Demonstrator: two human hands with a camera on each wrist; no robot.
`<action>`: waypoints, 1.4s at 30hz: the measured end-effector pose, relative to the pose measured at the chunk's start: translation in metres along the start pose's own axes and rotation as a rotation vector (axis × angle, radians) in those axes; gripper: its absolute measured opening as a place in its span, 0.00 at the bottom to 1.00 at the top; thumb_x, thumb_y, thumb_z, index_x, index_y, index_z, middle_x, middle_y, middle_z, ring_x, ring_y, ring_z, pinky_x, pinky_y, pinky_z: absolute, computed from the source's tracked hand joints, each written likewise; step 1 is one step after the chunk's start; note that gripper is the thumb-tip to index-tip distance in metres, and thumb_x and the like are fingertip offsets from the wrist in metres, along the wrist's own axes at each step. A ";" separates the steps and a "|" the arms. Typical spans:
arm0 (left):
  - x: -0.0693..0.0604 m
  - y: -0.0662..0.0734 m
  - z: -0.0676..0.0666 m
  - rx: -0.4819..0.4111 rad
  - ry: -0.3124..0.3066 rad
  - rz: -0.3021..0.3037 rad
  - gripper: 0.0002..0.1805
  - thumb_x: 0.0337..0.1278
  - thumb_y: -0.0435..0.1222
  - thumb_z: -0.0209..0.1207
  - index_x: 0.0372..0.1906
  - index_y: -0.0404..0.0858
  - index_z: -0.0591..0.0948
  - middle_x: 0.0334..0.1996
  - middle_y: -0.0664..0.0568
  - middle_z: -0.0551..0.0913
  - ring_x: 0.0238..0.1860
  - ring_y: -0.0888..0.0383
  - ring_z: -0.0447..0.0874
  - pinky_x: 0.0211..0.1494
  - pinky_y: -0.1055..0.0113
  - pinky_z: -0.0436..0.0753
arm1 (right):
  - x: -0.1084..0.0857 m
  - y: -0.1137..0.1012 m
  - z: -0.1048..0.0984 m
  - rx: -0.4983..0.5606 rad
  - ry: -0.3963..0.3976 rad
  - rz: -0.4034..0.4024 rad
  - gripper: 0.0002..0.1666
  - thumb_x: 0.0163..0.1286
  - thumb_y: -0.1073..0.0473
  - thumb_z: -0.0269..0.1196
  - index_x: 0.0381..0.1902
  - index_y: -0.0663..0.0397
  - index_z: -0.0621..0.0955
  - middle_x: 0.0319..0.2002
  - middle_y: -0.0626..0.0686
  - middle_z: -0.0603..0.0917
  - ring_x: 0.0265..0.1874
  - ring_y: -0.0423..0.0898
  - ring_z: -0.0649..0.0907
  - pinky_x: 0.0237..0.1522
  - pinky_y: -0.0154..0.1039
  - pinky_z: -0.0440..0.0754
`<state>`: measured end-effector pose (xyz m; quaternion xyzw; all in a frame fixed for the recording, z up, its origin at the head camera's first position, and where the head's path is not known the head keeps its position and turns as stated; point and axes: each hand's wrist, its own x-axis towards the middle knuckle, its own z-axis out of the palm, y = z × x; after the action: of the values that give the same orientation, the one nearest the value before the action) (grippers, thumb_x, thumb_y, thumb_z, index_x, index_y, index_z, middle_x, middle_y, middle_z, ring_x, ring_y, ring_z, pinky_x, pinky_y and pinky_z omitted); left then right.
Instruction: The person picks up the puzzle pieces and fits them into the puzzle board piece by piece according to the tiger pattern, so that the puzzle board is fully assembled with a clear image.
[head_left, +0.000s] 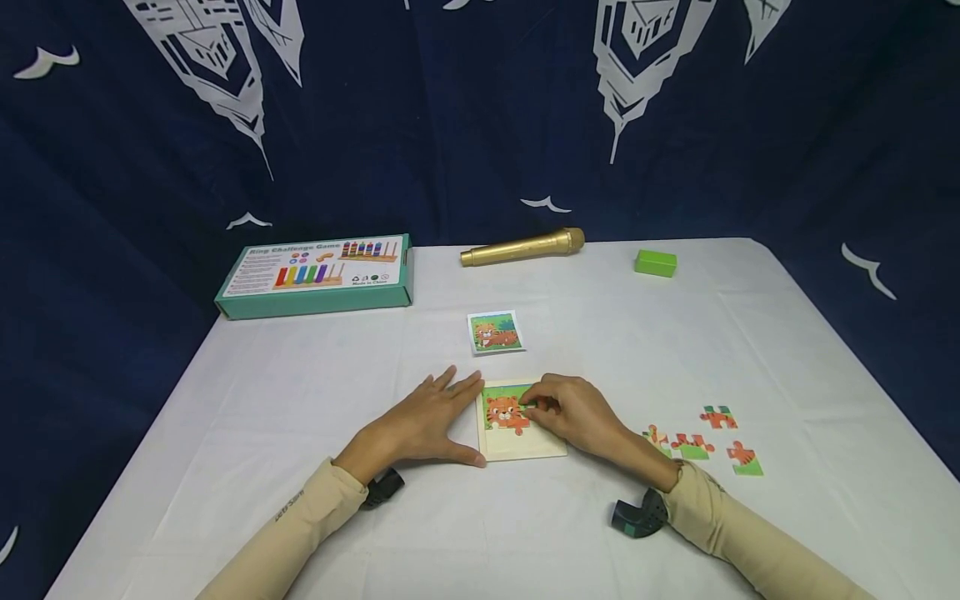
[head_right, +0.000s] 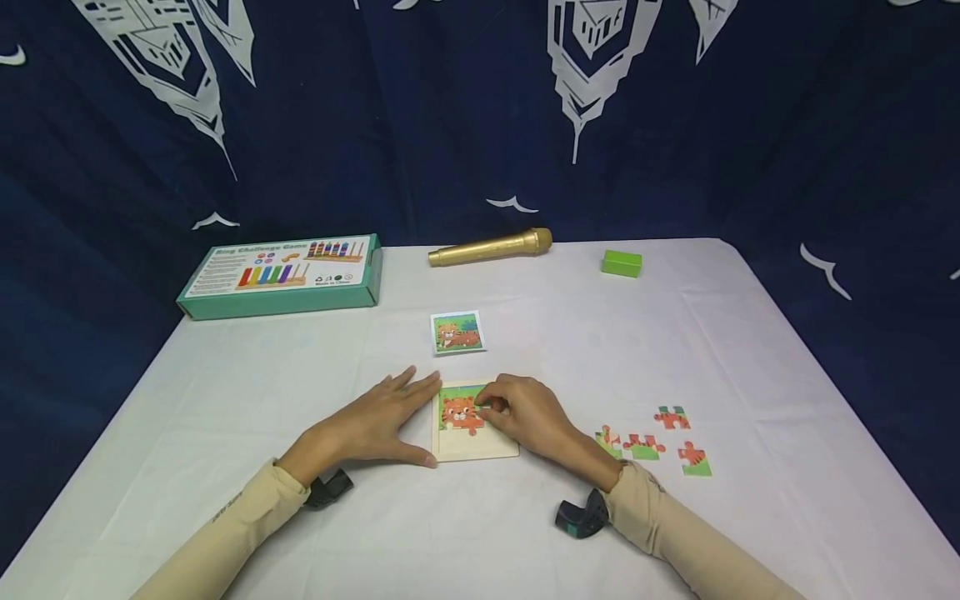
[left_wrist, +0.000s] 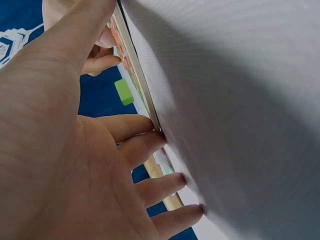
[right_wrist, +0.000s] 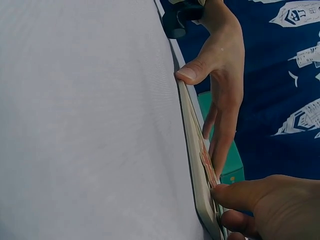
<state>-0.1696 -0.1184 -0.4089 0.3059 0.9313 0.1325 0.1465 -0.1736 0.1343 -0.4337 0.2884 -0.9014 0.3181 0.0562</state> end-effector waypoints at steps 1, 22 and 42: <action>0.000 0.000 0.000 -0.001 -0.001 0.000 0.61 0.38 0.68 0.65 0.75 0.40 0.56 0.75 0.53 0.52 0.76 0.44 0.41 0.74 0.46 0.48 | 0.000 0.001 0.000 0.002 0.001 -0.006 0.06 0.58 0.60 0.71 0.34 0.46 0.87 0.23 0.37 0.74 0.21 0.33 0.70 0.24 0.30 0.69; -0.001 0.000 0.001 0.003 0.007 0.001 0.62 0.37 0.69 0.63 0.75 0.40 0.56 0.75 0.53 0.52 0.76 0.44 0.41 0.74 0.45 0.49 | -0.003 -0.005 -0.017 -0.188 -0.201 -0.162 0.16 0.63 0.64 0.63 0.48 0.45 0.87 0.33 0.42 0.84 0.27 0.31 0.74 0.30 0.30 0.72; -0.001 0.001 0.000 0.003 0.003 -0.003 0.62 0.37 0.68 0.64 0.75 0.40 0.55 0.75 0.53 0.52 0.76 0.44 0.41 0.74 0.46 0.48 | -0.006 0.003 -0.027 -0.185 -0.383 -0.109 0.27 0.66 0.65 0.57 0.60 0.37 0.79 0.33 0.44 0.86 0.18 0.34 0.65 0.26 0.31 0.67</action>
<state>-0.1684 -0.1184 -0.4090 0.3046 0.9322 0.1314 0.1446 -0.1731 0.1551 -0.4159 0.3855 -0.9040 0.1700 -0.0726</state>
